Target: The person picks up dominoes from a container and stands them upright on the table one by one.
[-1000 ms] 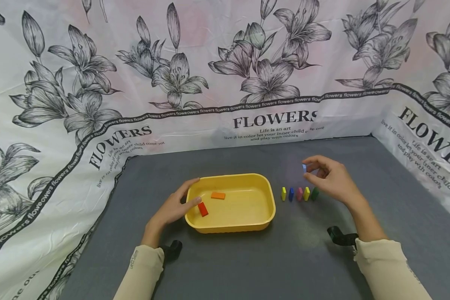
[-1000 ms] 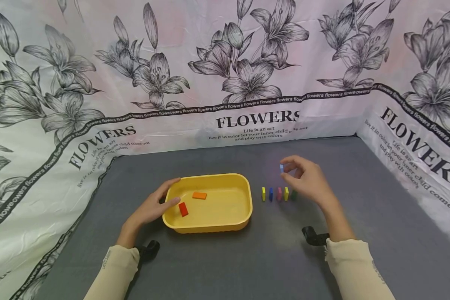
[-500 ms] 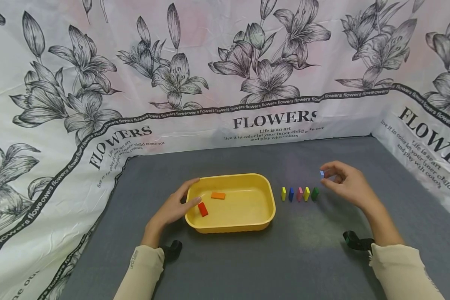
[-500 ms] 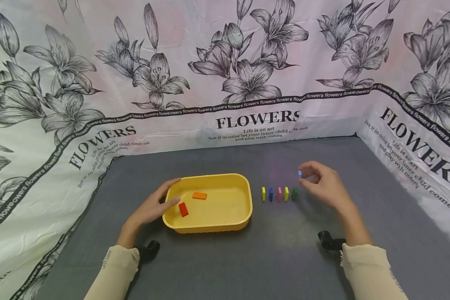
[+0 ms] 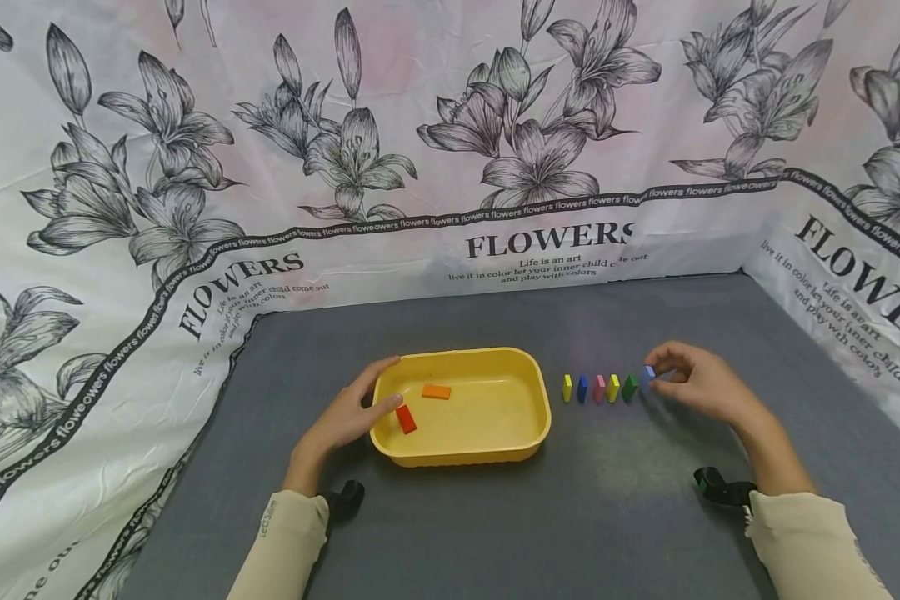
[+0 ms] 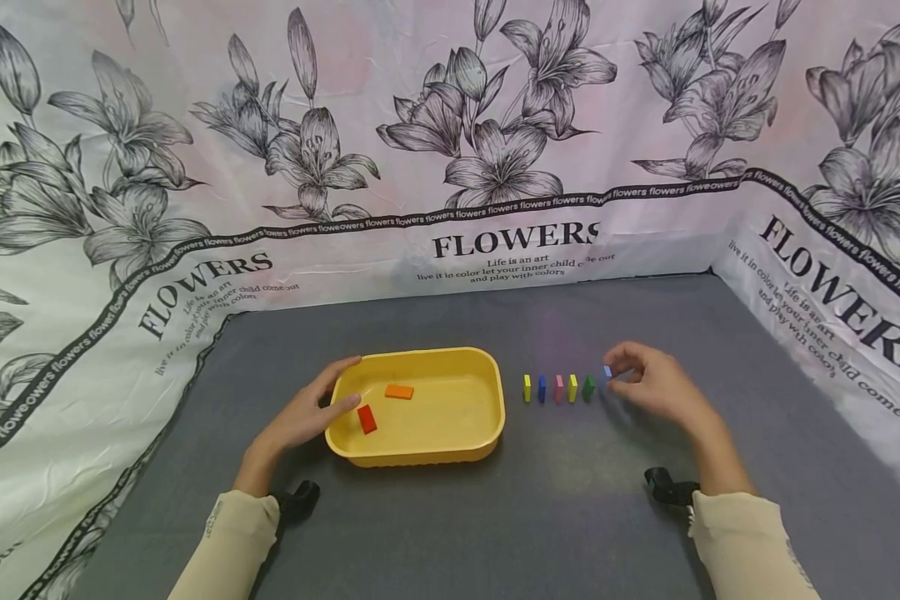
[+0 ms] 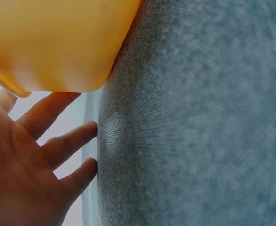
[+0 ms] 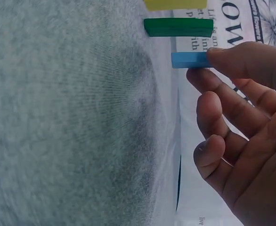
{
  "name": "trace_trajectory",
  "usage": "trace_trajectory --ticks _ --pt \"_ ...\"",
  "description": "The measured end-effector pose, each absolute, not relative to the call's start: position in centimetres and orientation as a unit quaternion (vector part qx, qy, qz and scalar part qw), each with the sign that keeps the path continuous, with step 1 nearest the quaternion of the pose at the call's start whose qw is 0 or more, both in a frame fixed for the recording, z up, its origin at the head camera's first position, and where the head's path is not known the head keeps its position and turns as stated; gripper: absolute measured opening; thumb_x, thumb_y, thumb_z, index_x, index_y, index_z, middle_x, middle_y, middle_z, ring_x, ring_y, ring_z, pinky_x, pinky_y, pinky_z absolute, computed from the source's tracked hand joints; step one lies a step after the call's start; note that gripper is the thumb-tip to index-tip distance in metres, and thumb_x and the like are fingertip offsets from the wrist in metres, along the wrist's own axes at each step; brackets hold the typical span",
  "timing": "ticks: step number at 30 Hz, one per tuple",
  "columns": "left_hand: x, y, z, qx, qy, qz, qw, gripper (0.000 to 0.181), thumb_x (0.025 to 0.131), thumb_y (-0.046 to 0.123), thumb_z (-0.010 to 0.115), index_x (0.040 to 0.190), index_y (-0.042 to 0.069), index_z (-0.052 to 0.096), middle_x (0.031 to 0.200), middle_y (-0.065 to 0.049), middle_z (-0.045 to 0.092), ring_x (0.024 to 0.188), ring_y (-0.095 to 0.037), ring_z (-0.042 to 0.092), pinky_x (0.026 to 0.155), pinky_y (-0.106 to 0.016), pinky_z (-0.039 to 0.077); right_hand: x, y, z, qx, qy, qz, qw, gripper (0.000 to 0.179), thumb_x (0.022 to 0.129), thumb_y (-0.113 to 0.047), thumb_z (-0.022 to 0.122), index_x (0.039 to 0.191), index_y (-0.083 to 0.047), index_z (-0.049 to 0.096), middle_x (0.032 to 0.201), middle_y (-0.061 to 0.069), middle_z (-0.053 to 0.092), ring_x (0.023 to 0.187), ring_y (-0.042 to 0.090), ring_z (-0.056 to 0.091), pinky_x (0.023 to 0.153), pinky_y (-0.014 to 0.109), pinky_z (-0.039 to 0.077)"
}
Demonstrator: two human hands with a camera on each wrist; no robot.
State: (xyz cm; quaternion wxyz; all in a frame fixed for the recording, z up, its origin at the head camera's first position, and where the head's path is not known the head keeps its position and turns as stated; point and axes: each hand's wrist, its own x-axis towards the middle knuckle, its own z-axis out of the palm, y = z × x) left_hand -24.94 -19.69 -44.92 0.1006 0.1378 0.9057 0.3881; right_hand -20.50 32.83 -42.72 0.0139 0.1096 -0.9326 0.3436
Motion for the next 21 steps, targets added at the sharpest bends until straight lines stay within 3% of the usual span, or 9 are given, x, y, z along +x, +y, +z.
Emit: trace_trajectory --ticks 7,21 --pt "-24.9 -19.77 -44.89 0.143 0.904 0.39 0.1 0.067 0.097 0.046 0.063 0.156 0.042 0.031 0.162 -0.002 0.039 0.143 -0.034 0.045 0.116 -0.062 0.039 -20.82 32.69 -43.15 0.118 -0.929 0.35 -0.011 0.026 0.09 -0.008 0.075 0.113 -0.004 0.063 0.11 0.02 0.072 0.084 0.014 0.067 0.061 0.028 0.05" --pt "-24.91 -19.83 -44.86 0.149 0.903 0.392 0.097 0.067 0.097 0.044 0.063 0.156 0.04 0.032 0.162 -0.002 0.039 0.143 -0.034 0.046 0.116 -0.061 0.039 -20.72 32.66 -43.34 0.126 -0.928 0.351 -0.018 0.024 0.09 -0.007 0.075 0.11 -0.003 0.062 0.108 0.019 0.072 0.079 0.008 0.064 0.059 0.027 0.049"
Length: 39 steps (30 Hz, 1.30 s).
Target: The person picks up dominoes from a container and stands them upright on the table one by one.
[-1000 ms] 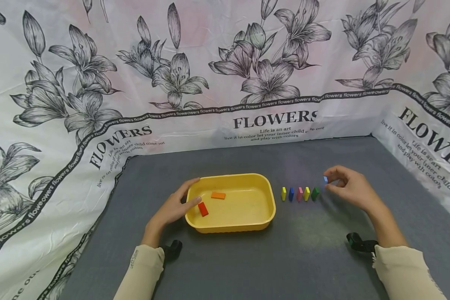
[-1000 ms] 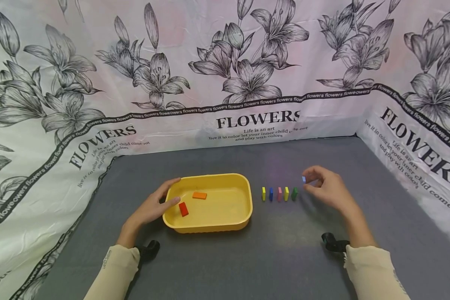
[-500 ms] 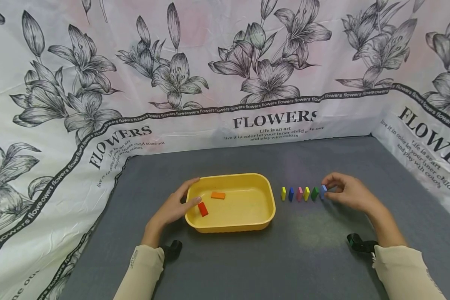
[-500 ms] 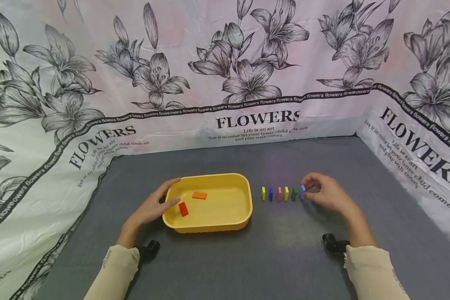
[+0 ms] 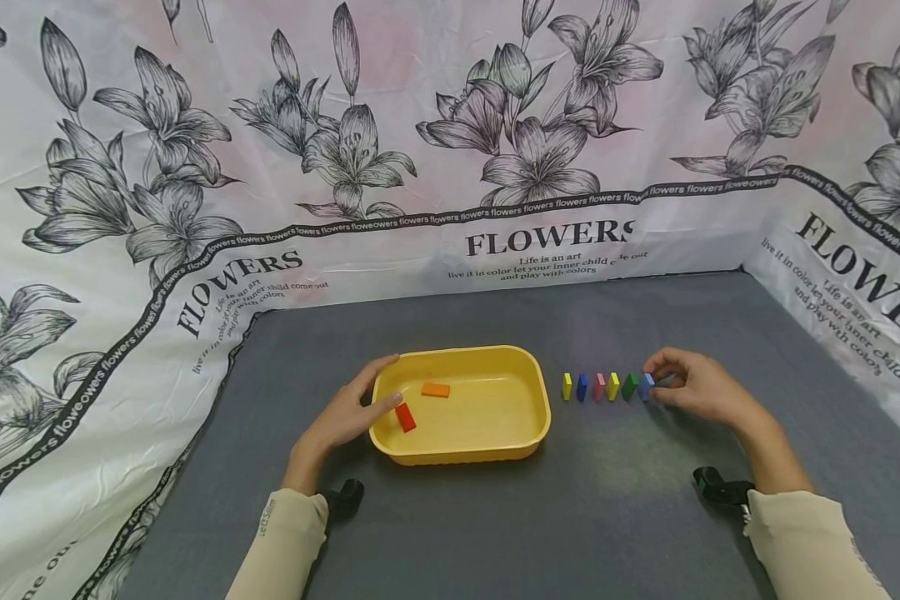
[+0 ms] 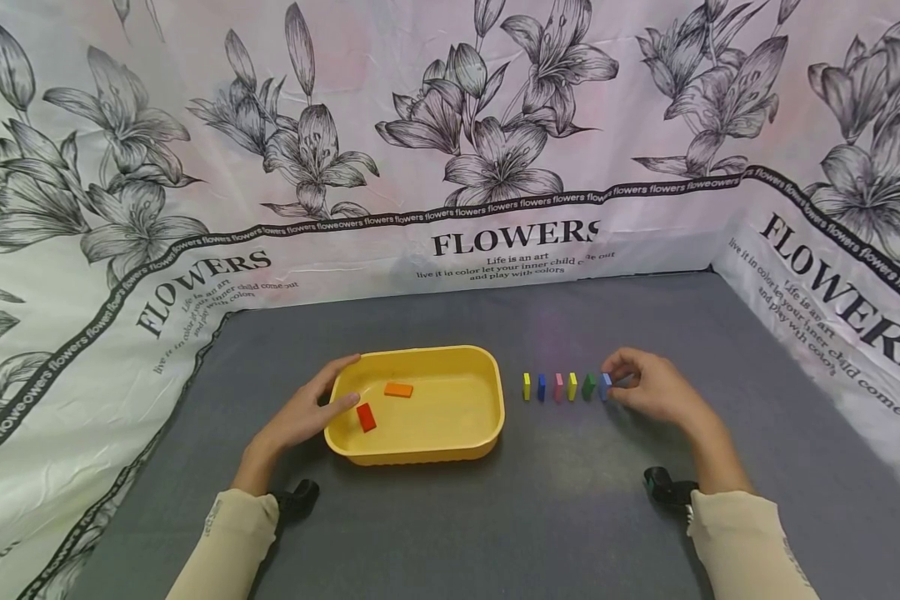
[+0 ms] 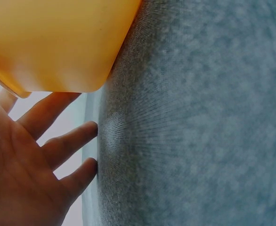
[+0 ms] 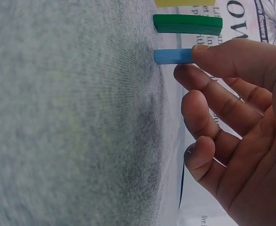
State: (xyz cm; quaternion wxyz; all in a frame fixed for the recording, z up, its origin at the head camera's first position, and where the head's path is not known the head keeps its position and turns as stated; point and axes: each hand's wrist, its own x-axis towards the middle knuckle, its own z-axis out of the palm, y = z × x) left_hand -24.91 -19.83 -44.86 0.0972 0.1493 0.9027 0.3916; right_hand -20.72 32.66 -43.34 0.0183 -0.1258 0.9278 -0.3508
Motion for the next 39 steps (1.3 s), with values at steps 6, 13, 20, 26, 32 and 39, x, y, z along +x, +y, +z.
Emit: trace_trajectory --ticks 6,13,20,26,32,39 --pt "-24.9 -19.9 -44.9 0.147 0.903 0.391 0.097 0.067 0.098 0.045 0.063 0.156 0.04 0.032 0.163 -0.002 0.039 0.143 -0.034 0.045 0.116 -0.062 0.038 -20.9 32.6 -43.4 -0.119 0.932 -0.341 0.021 0.026 0.091 -0.01 0.075 0.113 -0.004 0.062 0.111 0.02 0.071 0.078 0.01 0.063 0.059 0.027 0.048" --pt "-24.9 -19.9 -44.9 0.144 0.904 0.39 0.096 0.067 0.097 0.046 0.063 0.156 0.041 0.032 0.163 -0.002 0.039 0.143 -0.034 0.045 0.116 -0.061 0.039 -20.9 32.5 -43.3 -0.124 0.93 -0.345 0.023 0.029 0.091 -0.009 0.075 0.116 -0.002 0.061 0.114 0.023 0.069 0.078 0.01 0.064 0.059 0.028 0.05" --pt "-24.9 -20.0 -44.9 0.144 0.905 0.389 0.097 0.067 0.097 0.046 0.063 0.156 0.041 0.031 0.163 -0.002 0.038 0.144 -0.034 0.045 0.116 -0.062 0.039 -20.8 32.6 -43.0 -0.126 0.932 -0.34 0.02 0.029 0.091 -0.01 0.075 0.116 -0.003 0.062 0.116 0.024 0.069 0.076 0.012 0.063 0.06 0.028 0.05" --pt "-24.9 -19.9 -44.8 0.143 0.906 0.386 0.097 0.067 0.097 0.047 0.063 0.156 0.042 0.031 0.164 -0.001 0.037 0.144 -0.034 0.045 0.116 -0.062 0.038 -20.5 32.4 -42.3 -0.121 0.938 -0.323 0.013 0.035 0.092 -0.018 0.075 0.122 -0.004 0.062 0.122 0.021 0.067 0.08 0.011 0.059 0.062 0.028 0.05" --pt "-24.9 -19.8 -44.8 0.145 0.907 0.384 0.097 0.067 0.097 0.047 0.063 0.156 0.041 0.031 0.164 -0.001 0.037 0.144 -0.034 0.045 0.116 -0.062 0.038 -20.1 31.7 -41.4 -0.122 0.94 -0.32 0.002 0.039 0.093 -0.021 0.076 0.126 -0.006 0.061 0.123 0.017 0.065 0.079 0.009 0.053 0.061 0.027 0.046" --pt "-24.9 -19.8 -44.9 0.144 0.906 0.385 0.096 0.067 0.097 0.048 0.063 0.156 0.042 0.032 0.164 0.0 0.036 0.144 -0.034 0.044 0.117 -0.063 0.037 -20.3 30.1 -40.2 -0.15 0.939 -0.306 -0.042 0.034 0.093 -0.018 0.076 0.122 -0.008 0.064 0.118 0.016 0.068 0.077 0.008 0.051 0.059 0.027 0.044"
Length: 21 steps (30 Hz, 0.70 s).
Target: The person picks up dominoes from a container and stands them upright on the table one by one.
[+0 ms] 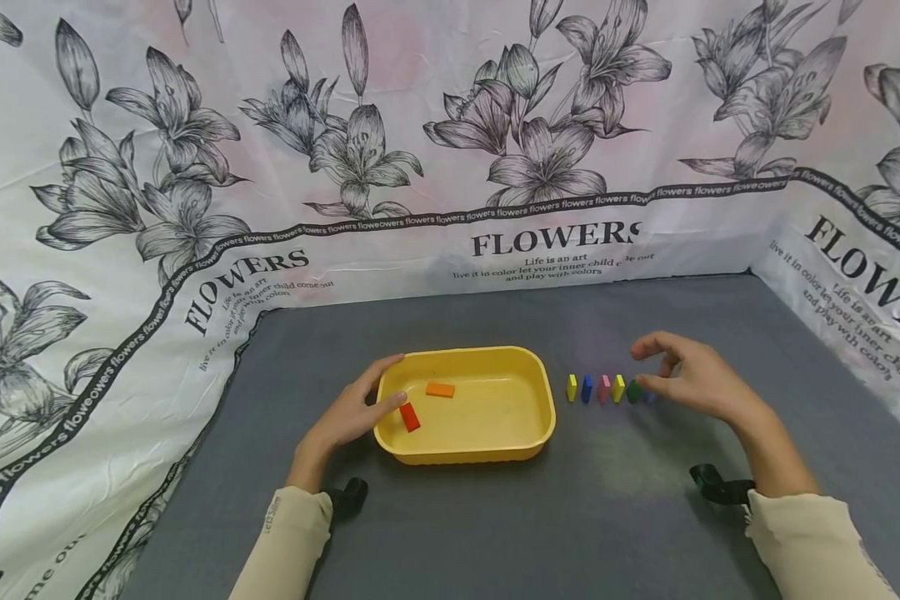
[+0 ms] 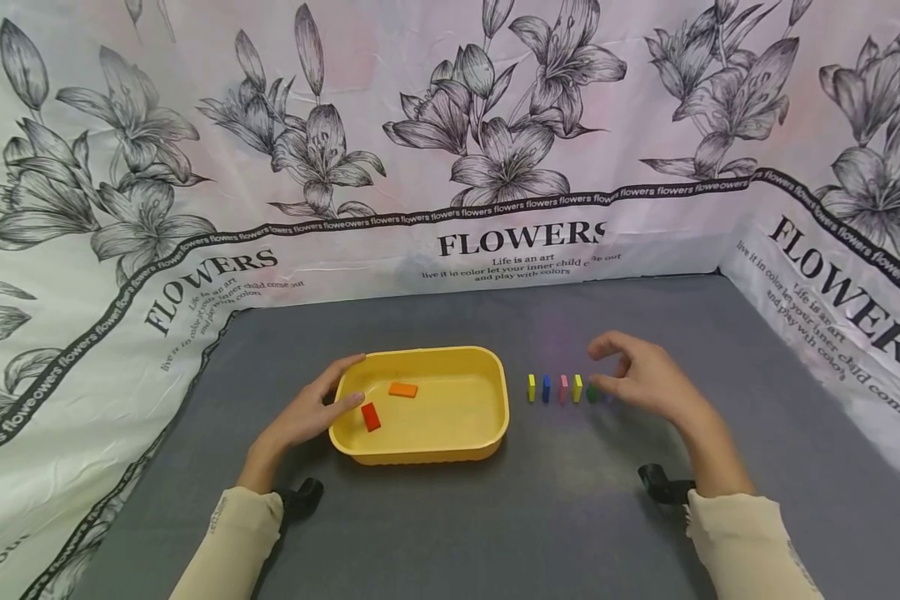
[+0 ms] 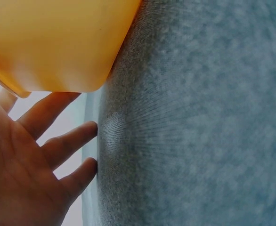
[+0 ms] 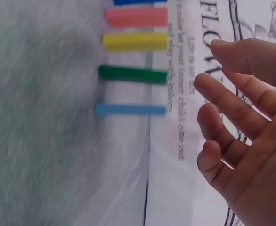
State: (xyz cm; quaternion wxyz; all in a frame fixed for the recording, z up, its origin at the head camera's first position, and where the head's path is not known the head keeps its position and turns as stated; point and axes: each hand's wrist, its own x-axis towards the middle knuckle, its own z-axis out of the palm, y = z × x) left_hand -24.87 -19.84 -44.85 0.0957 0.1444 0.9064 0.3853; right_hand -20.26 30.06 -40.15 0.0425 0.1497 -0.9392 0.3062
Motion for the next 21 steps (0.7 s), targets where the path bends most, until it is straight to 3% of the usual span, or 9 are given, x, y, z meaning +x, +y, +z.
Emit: trace_trajectory --ticks 6,11,21 --pt "-24.9 -19.9 -44.9 0.144 0.906 0.386 0.096 0.067 0.097 0.049 0.063 0.156 0.042 0.032 0.164 0.0 0.037 0.145 -0.034 0.044 0.116 -0.063 0.037 -20.8 27.1 -39.6 0.184 -0.929 0.313 0.079 0.03 0.091 -0.01 0.076 0.119 -0.009 0.066 0.114 0.015 0.07 0.078 0.012 0.053 0.056 0.026 0.045" --pt "-24.9 -19.9 -45.0 0.139 0.907 0.385 0.099 0.066 0.097 0.048 0.062 0.156 0.043 0.031 0.164 -0.001 0.037 0.144 -0.034 0.044 0.116 -0.064 0.037 -21.7 23.9 -40.2 0.21 -0.911 0.345 0.077 0.03 0.091 -0.011 0.076 0.119 -0.011 0.067 0.112 0.012 0.071 0.071 0.013 0.058 0.055 0.026 0.05" --pt "-24.9 -19.8 -44.9 0.135 0.906 0.388 0.101 0.067 0.097 0.048 0.063 0.156 0.043 0.032 0.164 -0.001 0.037 0.146 -0.034 0.042 0.116 -0.064 0.037 -23.1 17.6 -40.5 0.25 -0.902 0.345 0.075 0.032 0.089 -0.013 0.078 0.119 -0.008 0.071 0.11 0.01 0.074 0.073 0.015 0.05 0.063 0.026 0.043"
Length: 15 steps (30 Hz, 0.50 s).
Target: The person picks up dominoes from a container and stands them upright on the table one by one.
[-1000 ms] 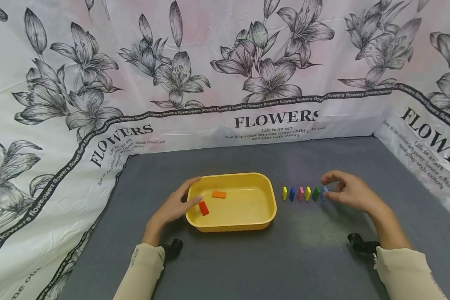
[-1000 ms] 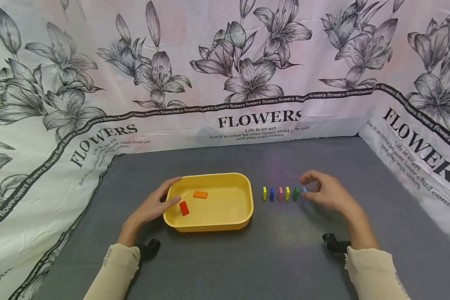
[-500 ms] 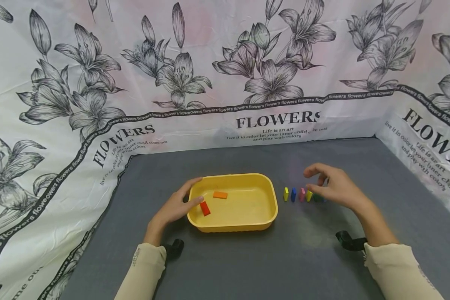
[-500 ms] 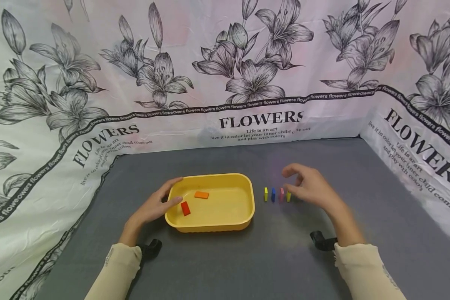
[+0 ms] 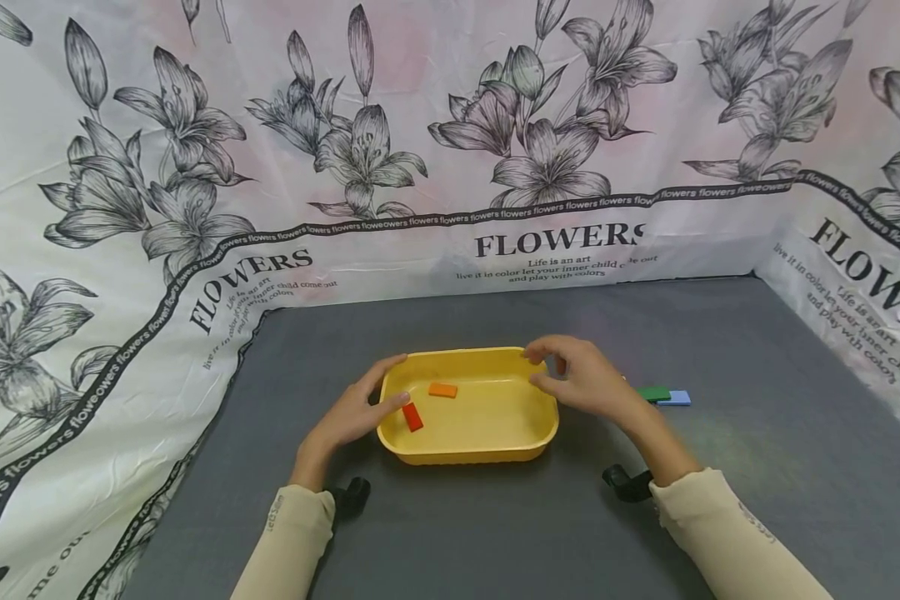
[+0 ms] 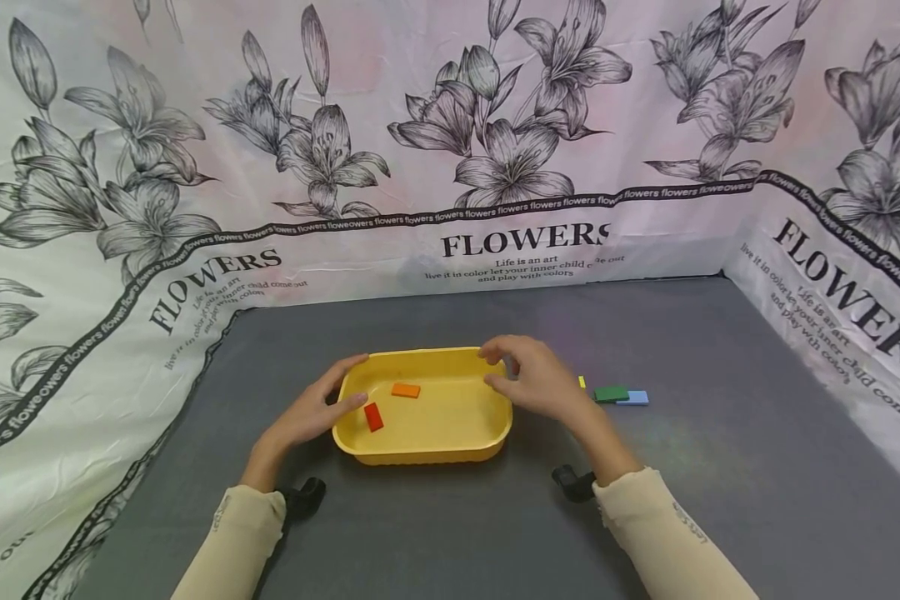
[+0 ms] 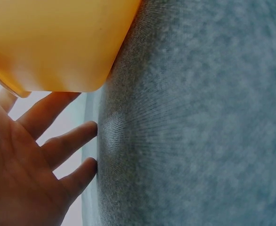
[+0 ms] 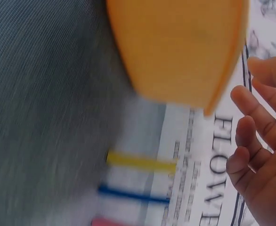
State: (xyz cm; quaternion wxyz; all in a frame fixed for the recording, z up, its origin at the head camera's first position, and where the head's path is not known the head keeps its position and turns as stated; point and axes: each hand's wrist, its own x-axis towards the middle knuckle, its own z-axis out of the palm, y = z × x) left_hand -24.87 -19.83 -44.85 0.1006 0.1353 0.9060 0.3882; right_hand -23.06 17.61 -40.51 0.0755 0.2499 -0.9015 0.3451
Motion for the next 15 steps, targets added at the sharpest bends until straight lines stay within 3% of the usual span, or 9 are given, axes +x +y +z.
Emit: trace_trajectory --ticks 10,15 --pt "-25.0 -19.9 -44.9 0.142 0.903 0.392 0.101 0.066 0.098 0.047 0.063 0.155 0.043 0.032 0.165 0.0 0.035 0.146 -0.034 0.042 0.116 -0.064 0.037 -23.6 14.0 -40.7 0.272 -0.895 0.347 0.063 0.034 0.087 -0.012 0.079 0.12 -0.006 0.071 0.109 0.011 0.074 0.085 0.027 0.06 0.074 0.03 0.048" --pt "-25.0 -19.9 -44.9 0.144 0.903 0.393 0.099 0.066 0.097 0.046 0.063 0.155 0.043 0.033 0.164 0.0 0.036 0.146 -0.034 0.042 0.116 -0.064 0.037 -23.9 13.1 -40.5 0.279 -0.898 0.336 0.048 0.032 0.089 -0.015 0.077 0.12 -0.007 0.071 0.111 0.011 0.074 0.087 0.025 0.06 0.075 0.031 0.049"
